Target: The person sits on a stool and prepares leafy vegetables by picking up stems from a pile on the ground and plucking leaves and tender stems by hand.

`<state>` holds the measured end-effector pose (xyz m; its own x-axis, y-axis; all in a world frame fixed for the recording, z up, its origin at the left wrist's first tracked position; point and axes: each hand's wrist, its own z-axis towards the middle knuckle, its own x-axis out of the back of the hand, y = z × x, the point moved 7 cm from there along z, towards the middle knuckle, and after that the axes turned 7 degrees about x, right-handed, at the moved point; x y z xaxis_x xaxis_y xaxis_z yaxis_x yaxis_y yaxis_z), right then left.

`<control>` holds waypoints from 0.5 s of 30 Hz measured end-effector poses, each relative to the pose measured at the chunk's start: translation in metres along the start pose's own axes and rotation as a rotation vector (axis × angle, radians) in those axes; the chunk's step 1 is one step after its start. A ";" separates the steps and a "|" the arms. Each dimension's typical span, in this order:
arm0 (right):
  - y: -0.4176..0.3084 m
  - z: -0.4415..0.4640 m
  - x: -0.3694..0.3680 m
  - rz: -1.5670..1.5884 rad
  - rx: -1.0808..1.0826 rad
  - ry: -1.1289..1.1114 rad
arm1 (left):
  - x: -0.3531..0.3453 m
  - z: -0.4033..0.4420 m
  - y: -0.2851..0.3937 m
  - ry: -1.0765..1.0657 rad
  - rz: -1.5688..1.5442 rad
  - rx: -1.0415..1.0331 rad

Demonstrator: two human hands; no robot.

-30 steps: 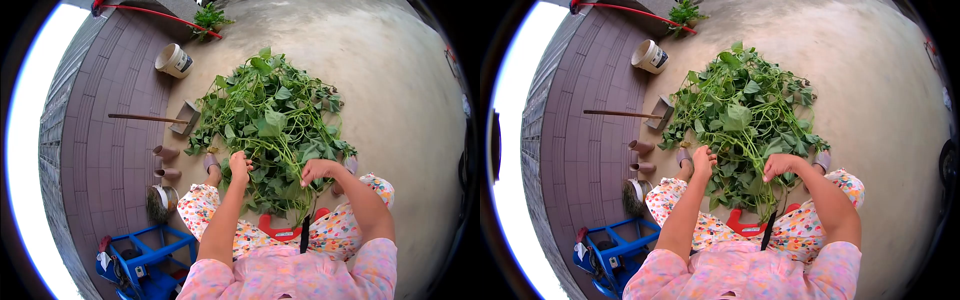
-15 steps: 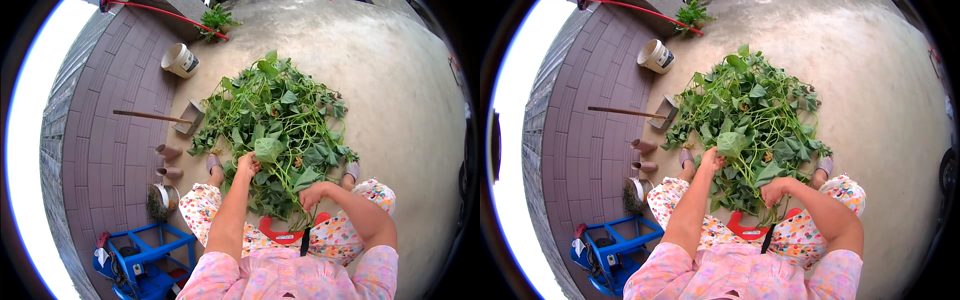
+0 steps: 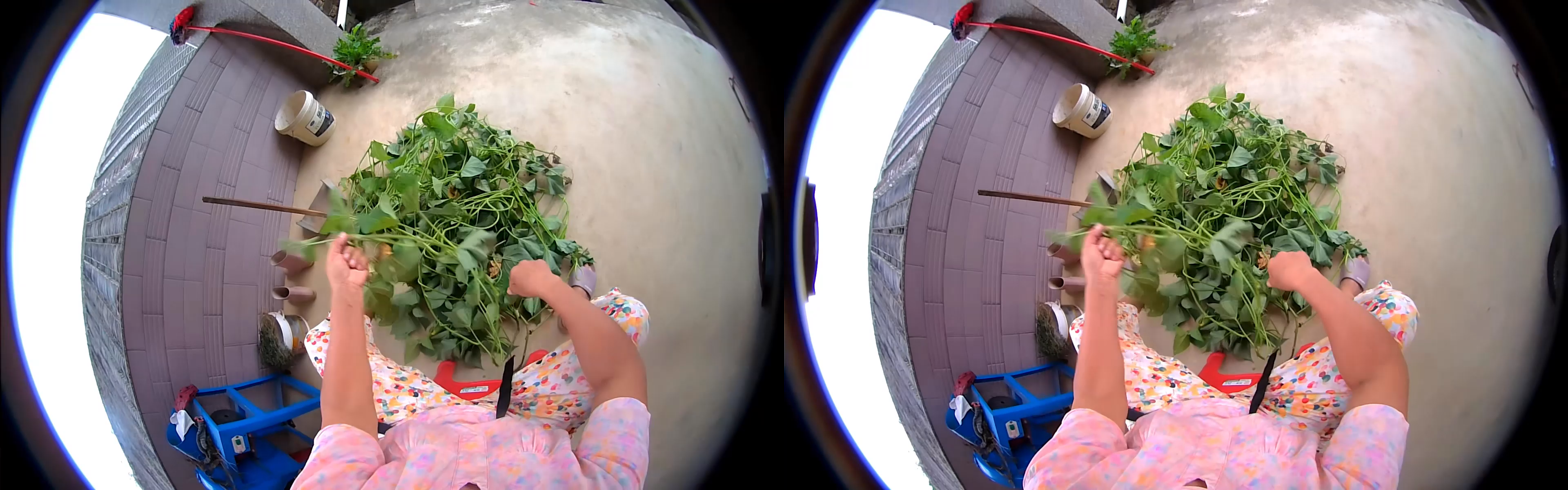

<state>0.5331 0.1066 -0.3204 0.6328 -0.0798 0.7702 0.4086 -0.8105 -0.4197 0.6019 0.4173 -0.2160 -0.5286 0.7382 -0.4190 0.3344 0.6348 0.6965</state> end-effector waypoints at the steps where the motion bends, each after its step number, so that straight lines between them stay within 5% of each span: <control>1: 0.004 -0.003 0.006 0.087 -0.057 -0.006 | -0.025 -0.020 0.021 -0.037 0.009 -0.084; 7: 0.043 -0.009 0.026 0.041 -0.190 0.153 | -0.165 -0.133 0.071 -0.323 0.330 -0.548; 9: 0.073 -0.019 0.042 0.199 -0.451 0.398 | -0.191 -0.168 0.056 -0.354 0.534 -0.726; 13: 0.093 -0.047 0.072 0.367 -0.581 0.679 | -0.175 -0.142 -0.016 -0.283 0.729 -0.500; 15: 0.096 -0.064 0.080 0.484 -0.572 0.927 | -0.122 -0.086 -0.079 -0.229 0.678 -0.215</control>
<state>0.5812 -0.0151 -0.2684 -0.1723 -0.6466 0.7431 -0.2432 -0.7031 -0.6682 0.5731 0.2572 -0.1695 -0.0769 0.9959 0.0482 0.3569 -0.0177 0.9340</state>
